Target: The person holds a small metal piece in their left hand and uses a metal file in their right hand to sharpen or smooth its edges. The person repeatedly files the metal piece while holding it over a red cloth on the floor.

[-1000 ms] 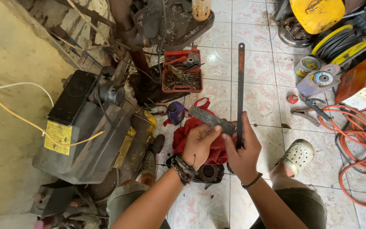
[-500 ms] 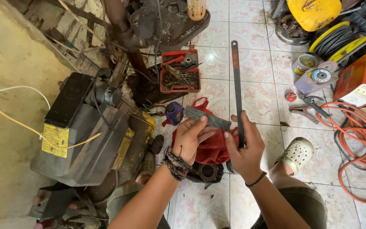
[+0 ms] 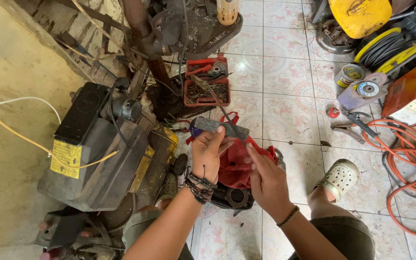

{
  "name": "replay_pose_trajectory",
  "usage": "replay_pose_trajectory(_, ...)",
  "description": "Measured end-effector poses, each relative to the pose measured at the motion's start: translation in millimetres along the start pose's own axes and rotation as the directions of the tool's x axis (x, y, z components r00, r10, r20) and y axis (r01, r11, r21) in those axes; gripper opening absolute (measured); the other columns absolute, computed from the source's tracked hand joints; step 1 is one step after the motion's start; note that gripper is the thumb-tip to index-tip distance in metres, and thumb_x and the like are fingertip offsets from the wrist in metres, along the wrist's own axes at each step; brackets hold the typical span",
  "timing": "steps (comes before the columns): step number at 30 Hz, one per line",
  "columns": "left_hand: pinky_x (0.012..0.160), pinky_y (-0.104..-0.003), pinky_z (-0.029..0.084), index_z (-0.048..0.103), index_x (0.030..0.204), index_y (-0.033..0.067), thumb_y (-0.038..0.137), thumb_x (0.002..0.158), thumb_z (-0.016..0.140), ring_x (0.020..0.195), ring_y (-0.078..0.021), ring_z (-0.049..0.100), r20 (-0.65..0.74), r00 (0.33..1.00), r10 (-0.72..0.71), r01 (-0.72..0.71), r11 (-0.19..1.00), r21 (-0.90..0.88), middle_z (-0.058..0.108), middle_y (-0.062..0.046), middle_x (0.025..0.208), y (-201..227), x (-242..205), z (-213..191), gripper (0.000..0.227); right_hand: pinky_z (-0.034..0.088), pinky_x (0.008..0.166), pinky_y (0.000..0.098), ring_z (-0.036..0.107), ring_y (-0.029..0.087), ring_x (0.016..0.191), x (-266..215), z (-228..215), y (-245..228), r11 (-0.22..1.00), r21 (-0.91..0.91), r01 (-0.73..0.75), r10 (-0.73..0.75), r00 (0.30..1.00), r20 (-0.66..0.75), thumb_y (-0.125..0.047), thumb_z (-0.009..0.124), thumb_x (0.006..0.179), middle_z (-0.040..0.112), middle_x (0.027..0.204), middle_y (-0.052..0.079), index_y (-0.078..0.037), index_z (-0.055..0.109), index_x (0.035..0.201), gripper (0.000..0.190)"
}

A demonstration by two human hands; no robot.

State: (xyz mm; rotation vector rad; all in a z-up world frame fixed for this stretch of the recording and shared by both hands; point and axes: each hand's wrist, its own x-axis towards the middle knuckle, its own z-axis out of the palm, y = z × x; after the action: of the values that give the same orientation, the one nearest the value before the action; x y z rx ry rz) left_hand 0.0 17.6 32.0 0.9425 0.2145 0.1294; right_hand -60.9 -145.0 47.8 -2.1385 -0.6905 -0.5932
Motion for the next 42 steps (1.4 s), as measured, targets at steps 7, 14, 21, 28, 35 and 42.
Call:
replay_pose_trajectory(7,0.088,-0.048,0.067,0.053,0.07,0.0116,0.032,0.087,0.077,0.083,-0.0317,0.077,-0.073,0.997,0.018,-0.021,0.999,-0.042,0.067,-0.012,0.072,6.4,7.4,-3.6,0.036,0.05,0.059,0.0279,0.06,0.017,0.071,-7.2,1.8,4.4,1.0,-0.019,0.0,0.001,0.999,0.04,0.009,0.045,0.095,0.068,0.091,0.009,-0.007,0.045,0.152,0.059)
replay_pose_trajectory(14,0.086,-0.046,0.066,0.05,0.069,0.0139,0.03,0.09,0.076,0.082,-0.0294,0.077,-0.045,0.998,0.05,-0.052,0.998,-0.033,0.064,-0.008,0.068,6.3,3.9,-3.0,0.037,0.045,0.056,0.0274,0.052,0.016,0.066,-4.6,4.0,3.5,0.999,-0.04,-0.002,0.004,0.999,0.044,0.01,0.045,0.095,0.061,0.084,0.006,-0.008,0.047,0.151,0.06)
replay_pose_trajectory(21,0.083,-0.044,0.067,0.051,0.068,0.0127,0.028,0.091,0.075,0.079,-0.0294,0.077,-0.067,0.992,0.103,-0.103,0.995,0.002,0.063,-0.008,0.065,1.9,0.1,-2.5,0.037,0.042,0.053,0.0291,0.047,0.016,0.063,-3.9,4.5,3.2,0.997,-0.073,-0.006,0.01,0.999,0.053,0.009,0.046,0.094,0.056,0.081,0.004,-0.009,0.047,0.152,0.06)
replay_pose_trajectory(28,0.08,-0.042,0.067,0.046,0.064,0.0147,0.024,0.092,0.074,0.077,-0.0302,0.078,-0.039,0.992,0.121,-0.121,0.993,0.011,0.059,-0.005,0.06,-4.6,-2.7,-1.3,0.041,0.04,0.053,0.0318,0.047,0.018,0.064,-2.8,7.8,4.7,0.996,-0.081,-0.035,0.04,0.997,0.071,0.008,0.045,0.093,0.056,0.083,0.005,-0.01,0.047,0.152,0.062)
replay_pose_trajectory(35,0.08,-0.045,0.068,0.044,0.06,0.0148,0.028,0.091,0.075,0.077,-0.0314,0.077,-0.073,0.989,0.128,-0.129,0.992,-0.015,0.054,-0.005,0.058,-0.1,2.9,-3.3,0.045,0.042,0.053,0.029,0.045,0.015,0.062,-5.4,6.8,6.2,0.997,-0.068,-0.044,0.051,0.994,0.095,0.007,0.046,0.094,0.054,0.079,0.003,-0.011,0.046,0.153,0.062)
replay_pose_trajectory(42,0.08,-0.039,0.068,0.041,0.064,0.0139,0.026,0.091,0.076,0.073,-0.0195,0.07,-0.086,0.995,0.057,-0.055,0.998,0.023,0.052,-0.002,0.063,-17.9,-5.8,1.1,0.045,0.045,0.056,0.0288,0.051,0.016,0.066,-0.1,9.5,5.4,0.997,-0.034,-0.068,0.07,0.995,0.068,0.008,0.045,0.094,0.059,0.082,0.004,-0.01,0.047,0.153,0.061)
